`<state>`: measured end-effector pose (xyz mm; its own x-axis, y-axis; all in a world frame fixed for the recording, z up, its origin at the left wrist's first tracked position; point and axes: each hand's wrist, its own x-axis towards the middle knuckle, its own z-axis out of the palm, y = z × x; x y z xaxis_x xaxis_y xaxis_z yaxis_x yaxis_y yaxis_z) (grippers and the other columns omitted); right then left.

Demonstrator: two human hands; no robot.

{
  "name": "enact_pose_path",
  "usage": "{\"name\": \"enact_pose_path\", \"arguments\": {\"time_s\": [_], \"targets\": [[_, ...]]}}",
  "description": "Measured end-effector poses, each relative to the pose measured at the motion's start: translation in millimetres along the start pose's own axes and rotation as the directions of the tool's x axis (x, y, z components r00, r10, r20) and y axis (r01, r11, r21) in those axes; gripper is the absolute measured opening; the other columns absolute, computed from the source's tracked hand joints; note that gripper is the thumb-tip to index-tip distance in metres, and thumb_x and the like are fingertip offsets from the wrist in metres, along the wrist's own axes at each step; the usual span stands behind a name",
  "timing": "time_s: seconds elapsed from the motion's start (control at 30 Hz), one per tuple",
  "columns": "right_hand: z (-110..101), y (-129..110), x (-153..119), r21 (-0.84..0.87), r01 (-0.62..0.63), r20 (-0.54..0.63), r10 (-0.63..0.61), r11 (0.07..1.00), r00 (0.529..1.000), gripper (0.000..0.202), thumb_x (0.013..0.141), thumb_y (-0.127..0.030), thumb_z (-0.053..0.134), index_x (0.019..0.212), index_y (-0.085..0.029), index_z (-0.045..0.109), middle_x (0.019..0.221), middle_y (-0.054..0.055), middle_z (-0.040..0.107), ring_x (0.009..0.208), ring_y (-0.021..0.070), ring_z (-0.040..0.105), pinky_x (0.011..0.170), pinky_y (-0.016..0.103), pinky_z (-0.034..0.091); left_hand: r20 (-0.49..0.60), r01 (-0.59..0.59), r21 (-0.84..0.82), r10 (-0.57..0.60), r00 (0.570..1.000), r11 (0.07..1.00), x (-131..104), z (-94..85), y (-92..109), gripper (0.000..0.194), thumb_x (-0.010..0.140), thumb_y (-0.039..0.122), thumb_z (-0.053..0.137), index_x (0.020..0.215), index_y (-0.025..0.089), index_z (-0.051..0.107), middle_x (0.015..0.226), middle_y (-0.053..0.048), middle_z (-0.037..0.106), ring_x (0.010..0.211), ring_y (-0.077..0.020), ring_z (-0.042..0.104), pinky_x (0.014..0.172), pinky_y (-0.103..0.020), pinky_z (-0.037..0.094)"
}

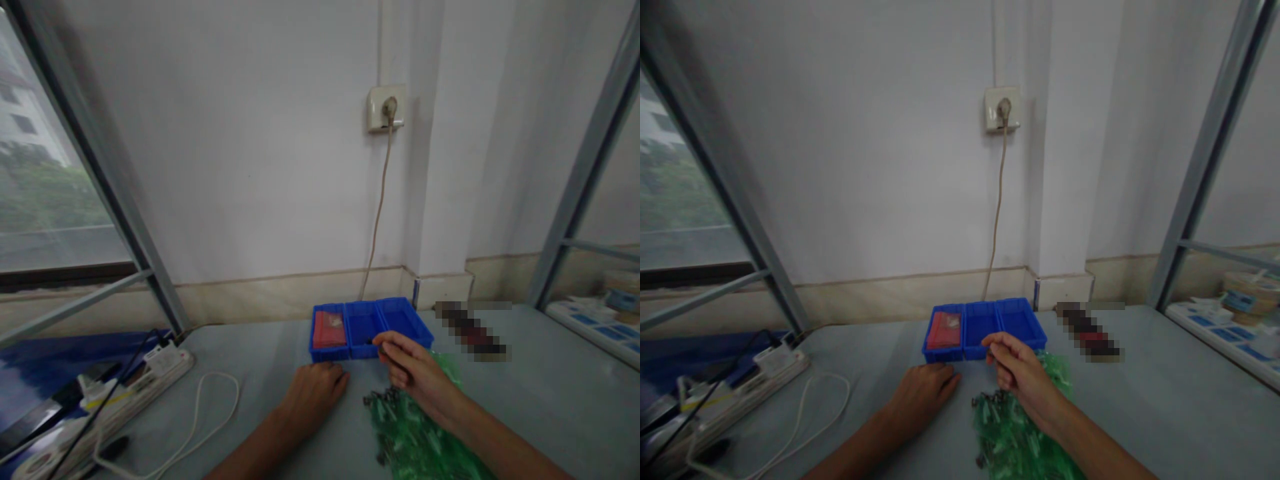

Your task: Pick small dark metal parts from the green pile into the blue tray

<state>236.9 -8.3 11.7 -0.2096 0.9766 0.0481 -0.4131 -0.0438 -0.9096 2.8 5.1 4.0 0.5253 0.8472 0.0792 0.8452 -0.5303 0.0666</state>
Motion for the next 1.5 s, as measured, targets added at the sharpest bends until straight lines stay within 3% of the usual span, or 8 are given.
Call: {"name": "enact_pose_path", "arguments": {"time_s": [0.43, 0.7, 1.0, 1.23, 1.5], "targets": [[1.8, -0.7, -1.7, -0.134, 0.043, 0.034, -0.038, 0.99, 0.999, 0.037, 0.071, -0.031, 0.09, 0.103, -0.024, 0.074, 0.095, 0.0, 0.058, 0.059, 0.0075, 0.042, 0.047, 0.021, 0.028, 0.007, 0.016, 0.003, -0.016, 1.0, 1.0, 0.1, -0.7, 0.8, 0.037, 0.108, 0.035, 0.039, 0.099, 0.019, 0.071, 0.1, -0.007, 0.075, 0.091, -0.0254, 0.072, 0.078, -0.032, 0.053], [4.1, -3.7, -4.9, -0.108, 0.018, 0.061, -0.011, 0.994, 0.998, 0.034, 0.074, -0.033, 0.089, 0.103, -0.023, 0.074, 0.096, 0.0, 0.06, 0.054, 0.0048, 0.038, 0.048, 0.022, 0.027, 0.014, 0.01, -0.027, -0.009, 1.0, 1.0, -0.6, -1.0, -0.1, 0.038, 0.108, 0.036, 0.038, 0.1, 0.02, 0.071, 0.099, -0.007, 0.074, 0.091, -0.0235, 0.071, 0.08, -0.031, 0.052], [1.9, -1.2, -2.2, -0.016, -0.027, 0.056, 0.028, 1.0, 0.998, 0.036, 0.084, -0.048, 0.081, 0.103, -0.019, 0.073, 0.074, -0.001, 0.057, 0.05, 0.0049, 0.03, 0.047, 0.022, 0.02, -0.01, 0.008, -0.036, -0.009, 1.0, 0.999, 0.4, 4.1, -2.3, 0.037, 0.108, 0.036, 0.039, 0.098, 0.02, 0.071, 0.098, -0.007, 0.075, 0.09, -0.0227, 0.071, 0.08, -0.03, 0.051], [-2.7, 3.4, 0.6, -0.013, -0.015, 0.071, 0.015, 1.0, 0.997, 0.034, 0.086, -0.047, 0.079, 0.102, -0.017, 0.072, 0.062, -0.007, 0.044, 0.048, 0.0053, 0.027, 0.046, 0.022, 0.019, 0.01, 0.011, -0.003, -0.011, 1.0, 1.0, -0.3, -2.5, 1.3, 0.037, 0.109, 0.035, 0.039, 0.098, 0.02, 0.071, 0.098, -0.007, 0.075, 0.089, -0.0245, 0.072, 0.079, -0.032, 0.052], [-1.4, 0.5, -0.8, -0.003, -0.042, 0.055, 0.042, 0.999, 0.998, 0.035, 0.084, -0.048, 0.079, 0.099, -0.018, 0.071, 0.059, -0.008, 0.039, 0.048, 0.0052, 0.024, 0.047, 0.022, 0.016, 0.0, 0.015, 0.0, -0.015, 1.0, 1.0, -0.4, 1.5, -0.2, 0.037, 0.109, 0.036, 0.04, 0.098, 0.02, 0.071, 0.098, -0.007, 0.075, 0.089, -0.0241, 0.072, 0.079, -0.031, 0.052]]}}
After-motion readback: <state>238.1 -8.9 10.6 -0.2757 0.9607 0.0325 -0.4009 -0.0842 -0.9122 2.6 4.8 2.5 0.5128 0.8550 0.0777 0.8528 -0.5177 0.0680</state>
